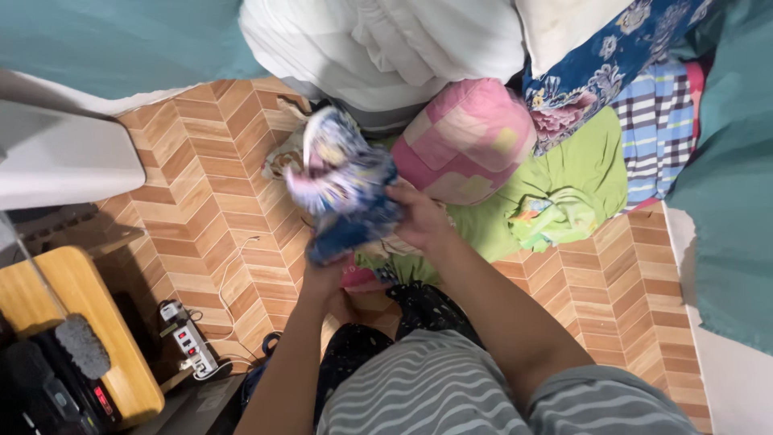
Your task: The person removes a pillow from a green patterned pillowcase and then inserts it into a gray textured pillowcase. They adjust the pillow inside the new case and zip it closed. The person then places the finished pillow on a stack of bedding.
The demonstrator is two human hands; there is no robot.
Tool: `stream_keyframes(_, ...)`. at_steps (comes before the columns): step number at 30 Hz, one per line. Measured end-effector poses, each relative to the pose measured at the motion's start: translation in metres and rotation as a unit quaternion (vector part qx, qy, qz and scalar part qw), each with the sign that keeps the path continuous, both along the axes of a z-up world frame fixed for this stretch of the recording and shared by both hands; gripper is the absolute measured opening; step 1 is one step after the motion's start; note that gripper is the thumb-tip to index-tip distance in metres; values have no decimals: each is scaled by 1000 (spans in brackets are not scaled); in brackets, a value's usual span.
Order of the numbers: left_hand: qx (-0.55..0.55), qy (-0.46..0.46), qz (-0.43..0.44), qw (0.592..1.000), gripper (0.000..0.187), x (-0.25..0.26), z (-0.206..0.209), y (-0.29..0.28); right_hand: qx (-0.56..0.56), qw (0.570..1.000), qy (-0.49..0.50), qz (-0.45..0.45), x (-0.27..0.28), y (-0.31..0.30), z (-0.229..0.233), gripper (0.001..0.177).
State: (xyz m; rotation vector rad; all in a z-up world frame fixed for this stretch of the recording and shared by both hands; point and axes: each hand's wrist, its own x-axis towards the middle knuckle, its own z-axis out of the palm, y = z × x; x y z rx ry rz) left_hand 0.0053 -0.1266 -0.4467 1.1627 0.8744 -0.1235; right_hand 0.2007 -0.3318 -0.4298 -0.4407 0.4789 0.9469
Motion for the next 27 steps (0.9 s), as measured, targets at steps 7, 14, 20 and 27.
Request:
stream_keyframes(7, -370, 15, 143, 918, 46, 30, 75, -24, -27, 997, 68, 29, -32, -65, 39, 49)
stream_keyframes(14, -202, 142, 14, 969, 33, -47, 54, -66, -209, 958, 195, 26, -94, -158, -24, 36)
stream_keyframes(20, -226, 65, 183, 955, 37, -76, 67, -71, -464, 861, 116, 172, -92, -169, -48, 17)
stream_keyframes(27, -240, 103, 227, 938, 28, -98, 85, -20, -644, 647, -347, 214, -33, -65, -116, 25)
